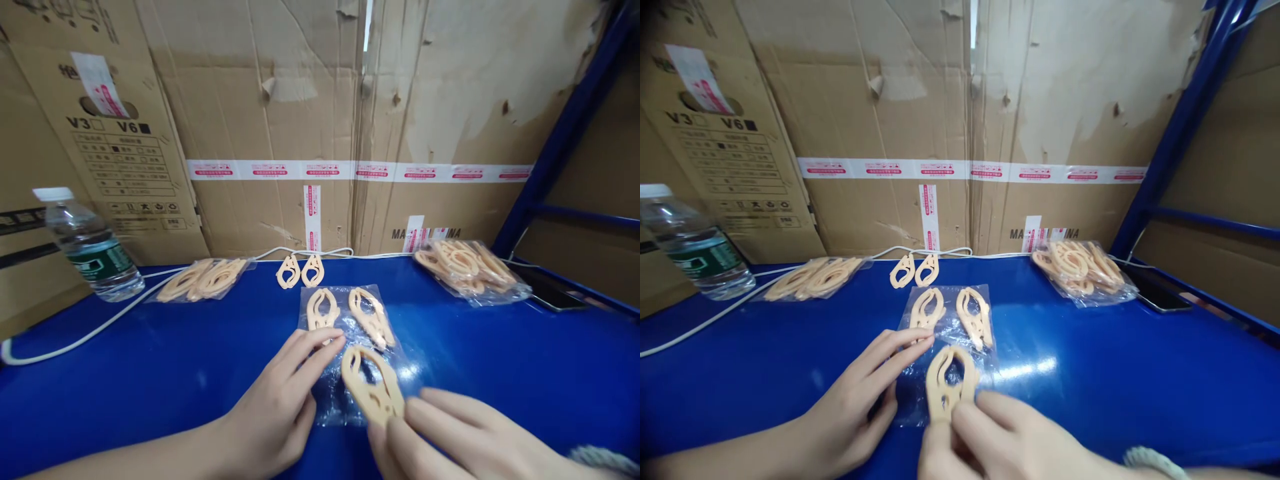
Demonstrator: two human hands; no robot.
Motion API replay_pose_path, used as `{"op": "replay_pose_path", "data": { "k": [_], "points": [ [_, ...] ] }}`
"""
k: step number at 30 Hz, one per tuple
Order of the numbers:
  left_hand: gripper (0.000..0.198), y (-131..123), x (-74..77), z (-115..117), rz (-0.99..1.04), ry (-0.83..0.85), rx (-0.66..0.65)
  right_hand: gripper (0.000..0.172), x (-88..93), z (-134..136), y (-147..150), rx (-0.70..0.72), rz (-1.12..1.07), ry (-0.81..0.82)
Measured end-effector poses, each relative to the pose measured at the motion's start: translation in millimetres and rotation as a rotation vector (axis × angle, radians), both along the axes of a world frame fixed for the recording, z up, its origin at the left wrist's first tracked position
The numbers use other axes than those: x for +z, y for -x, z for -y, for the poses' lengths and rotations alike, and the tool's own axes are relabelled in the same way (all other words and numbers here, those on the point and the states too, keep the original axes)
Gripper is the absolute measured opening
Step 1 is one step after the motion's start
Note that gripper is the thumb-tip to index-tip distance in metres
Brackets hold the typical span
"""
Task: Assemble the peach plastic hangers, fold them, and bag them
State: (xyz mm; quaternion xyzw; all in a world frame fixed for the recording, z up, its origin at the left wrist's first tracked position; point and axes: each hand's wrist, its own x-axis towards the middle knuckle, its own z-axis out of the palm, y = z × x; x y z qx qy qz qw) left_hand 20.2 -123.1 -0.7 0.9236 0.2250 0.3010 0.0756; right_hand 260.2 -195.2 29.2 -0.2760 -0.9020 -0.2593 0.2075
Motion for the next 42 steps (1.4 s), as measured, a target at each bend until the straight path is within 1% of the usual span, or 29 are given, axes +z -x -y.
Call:
{"op": "replay_pose_path", "data": {
  "k": [1,2,4,6,8,11,13,15,16,18,20,21,22,24,25,27,28,29,30,32,34,37,40,41,42],
  "points": [
    [0.077,0.2,-0.3,0.3,-0.007,-0.014,0.003,0.024,5.4,-7.6,6.4,0.064,0.152,-0.024],
    [0.078,0.2,-0.4,0.6,-0.010,-0.032,0.005,0.025,9.8,-16.5,10.6,0.088,0.222,-0.052],
    [0.078,-0.1,-0.1,1.3,-0.025,-0.064,0.004,0.031,12.6,-35.5,12.7,0.074,0.204,-0.135],
    [0.077,-0.8,1.0,1.7,-0.054,-0.081,-0.004,0.031,7.8,-52.9,9.2,0.015,0.182,-0.188],
    [0.074,-1.9,2.6,1.7,-0.089,-0.076,-0.026,0.029,0.1,-65.4,4.1,-0.048,0.169,-0.208],
    [0.065,-3.5,5.8,1.5,-0.122,-0.056,-0.049,0.025,-6.4,-73.6,-2.5,-0.103,0.194,-0.227],
    [0.059,-4.4,8.1,1.8,-0.133,-0.047,-0.041,0.022,-4.8,-73.2,-5.7,-0.119,0.232,-0.216],
    [0.055,-5.2,10.0,2.6,-0.129,-0.054,-0.028,0.021,1.6,-70.4,-7.6,-0.101,0.217,-0.166],
    [0.054,-5.5,10.8,3.0,-0.126,-0.058,-0.023,0.020,6.6,-68.9,-7.6,-0.069,0.175,-0.104],
    [0.051,-6.1,11.5,3.6,-0.107,-0.073,-0.015,0.020,19.2,-69.0,-5.5,0.039,0.015,0.086],
    [0.049,-6.4,11.2,3.7,-0.085,-0.082,-0.002,0.023,32.6,-78.5,-0.3,0.142,-0.169,0.294],
    [0.048,-6.4,10.7,3.6,-0.075,-0.084,0.007,0.022,38.4,-88.5,3.0,0.153,-0.224,0.361],
    [0.047,-6.4,10.0,3.4,-0.068,-0.082,0.018,0.021,42.8,-102.3,6.5,0.139,-0.242,0.375],
    [0.047,-5.9,7.8,2.9,-0.059,-0.078,0.037,0.019,46.6,-139.5,13.4,-0.008,-0.128,0.379],
    [0.047,-5.5,6.5,2.7,-0.054,-0.075,0.044,0.022,45.8,-160.9,16.5,-0.049,-0.102,0.380],
    [0.048,-4.8,3.6,2.0,-0.041,-0.064,0.057,0.038,39.9,-202.9,22.5,-0.087,-0.057,0.395],
    [0.049,-4.6,2.1,1.6,-0.035,-0.054,0.063,0.042,35.7,-221.2,25.6,-0.095,-0.028,0.403],
    [0.050,-4.5,0.8,1.0,-0.028,-0.044,0.071,0.042,31.3,-236.6,28.8,-0.093,0.005,0.412],
    [0.050,-4.5,-0.5,0.4,-0.023,-0.034,0.080,0.039,26.9,-248.8,32.1,-0.082,0.037,0.420],
    [0.050,-4.7,-2.5,-1.0,-0.012,-0.025,0.086,0.030,19.7,-264.2,38.2,-0.052,0.090,0.431],
    [0.051,-5.0,-3.6,-2.2,0.010,-0.027,0.078,0.029,15.5,-271.2,42.0,-0.037,0.121,0.431],
    [0.051,-4.8,-3.2,-2.5,0.021,-0.015,0.071,0.027,14.9,-275.3,39.3,-0.057,0.150,0.444],
    [0.050,-3.9,-0.5,-0.7,0.001,0.030,0.083,0.014,19.9,-273.7,25.7,-0.080,0.147,0.479],
    [0.050,-3.6,0.6,0.1,0.000,0.042,0.082,0.014,22.6,-270.5,19.5,-0.083,0.129,0.483],
    [0.050,-3.3,1.5,0.8,0.002,0.049,0.080,0.019,25.8,-265.3,13.0,-0.080,0.102,0.482]
  ]
}}
